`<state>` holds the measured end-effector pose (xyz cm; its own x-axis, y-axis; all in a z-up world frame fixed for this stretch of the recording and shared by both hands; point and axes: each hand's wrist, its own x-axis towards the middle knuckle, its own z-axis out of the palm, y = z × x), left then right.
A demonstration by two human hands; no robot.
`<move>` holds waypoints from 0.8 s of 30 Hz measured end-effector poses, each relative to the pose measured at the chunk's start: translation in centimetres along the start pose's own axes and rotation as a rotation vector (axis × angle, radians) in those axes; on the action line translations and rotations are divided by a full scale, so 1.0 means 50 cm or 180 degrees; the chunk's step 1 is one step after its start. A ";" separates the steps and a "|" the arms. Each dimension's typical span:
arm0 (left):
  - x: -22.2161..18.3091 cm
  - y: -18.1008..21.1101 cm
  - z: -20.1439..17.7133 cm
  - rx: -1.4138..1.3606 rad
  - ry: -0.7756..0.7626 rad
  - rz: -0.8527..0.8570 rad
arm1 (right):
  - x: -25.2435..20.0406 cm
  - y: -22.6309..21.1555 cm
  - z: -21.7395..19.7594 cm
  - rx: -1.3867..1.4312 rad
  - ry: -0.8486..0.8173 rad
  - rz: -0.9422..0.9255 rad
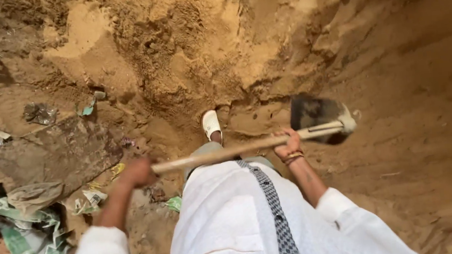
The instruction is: The person stands in a sand pit and repeatedly strikes the sand wall with a long-handled hoe to loosen sand, then scoops the loosened sand into a metal basin beside them using the hoe.
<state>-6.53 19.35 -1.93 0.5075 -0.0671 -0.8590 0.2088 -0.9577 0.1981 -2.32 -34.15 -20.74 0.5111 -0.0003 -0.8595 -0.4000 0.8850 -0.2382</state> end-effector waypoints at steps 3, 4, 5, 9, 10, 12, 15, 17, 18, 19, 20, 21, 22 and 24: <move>-0.054 0.107 0.049 0.0136 -0.0171 0.0228 | -0.004 -0.033 -0.186 0.0119 0.0263 0.0052; -0.078 0.154 0.056 0.0368 -0.0145 0.0307 | -0.014 -0.042 -0.260 0.0111 0.0204 0.0087; -0.096 0.194 0.039 0.0478 -0.0244 0.0366 | -0.018 -0.039 -0.312 0.0232 0.0301 0.0050; -0.117 0.340 0.037 0.1148 -0.0386 0.0054 | -0.113 -0.064 -0.434 0.0616 0.0489 -0.0005; -0.111 0.365 0.047 0.1286 -0.0234 0.0134 | -0.147 -0.082 -0.430 0.0637 0.0832 -0.0047; -0.088 0.425 0.070 0.1318 -0.0249 0.0347 | -0.131 -0.144 -0.528 0.0720 0.0835 -0.0113; -0.083 0.559 0.084 0.1150 -0.0391 0.0536 | -0.187 -0.242 -0.575 0.0767 0.0829 -0.0384; -0.059 0.656 0.090 0.1019 -0.0485 0.0560 | -0.207 -0.329 -0.607 0.0801 0.0805 -0.0642; -0.035 0.695 0.100 0.1034 -0.0967 0.0681 | -0.199 -0.372 -0.648 0.1005 0.0599 -0.1094; -0.010 0.733 0.113 0.1044 -0.1458 0.0804 | -0.194 -0.414 -0.692 0.1202 0.0401 -0.1554; -0.009 0.776 0.116 0.1109 -0.1468 0.0805 | -0.222 -0.447 -0.667 0.1264 0.0417 -0.1567; -0.009 0.816 0.125 0.0969 -0.1835 0.0927 | -0.257 -0.475 -0.648 0.1212 0.0483 -0.1781; -0.005 0.854 0.133 0.0822 -0.2200 0.1042 | -0.288 -0.504 -0.628 0.1156 0.0551 -0.1992; 0.058 0.899 0.228 0.0840 -0.2006 0.1503 | -0.268 -0.485 -0.643 0.1126 0.0684 -0.2173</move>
<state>-5.19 -27.08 -0.89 -0.0874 -0.5475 -0.8322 -0.1516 -0.8184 0.5543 -23.93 -70.58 -17.99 0.3837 -0.6534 -0.6526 0.2321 0.7522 -0.6167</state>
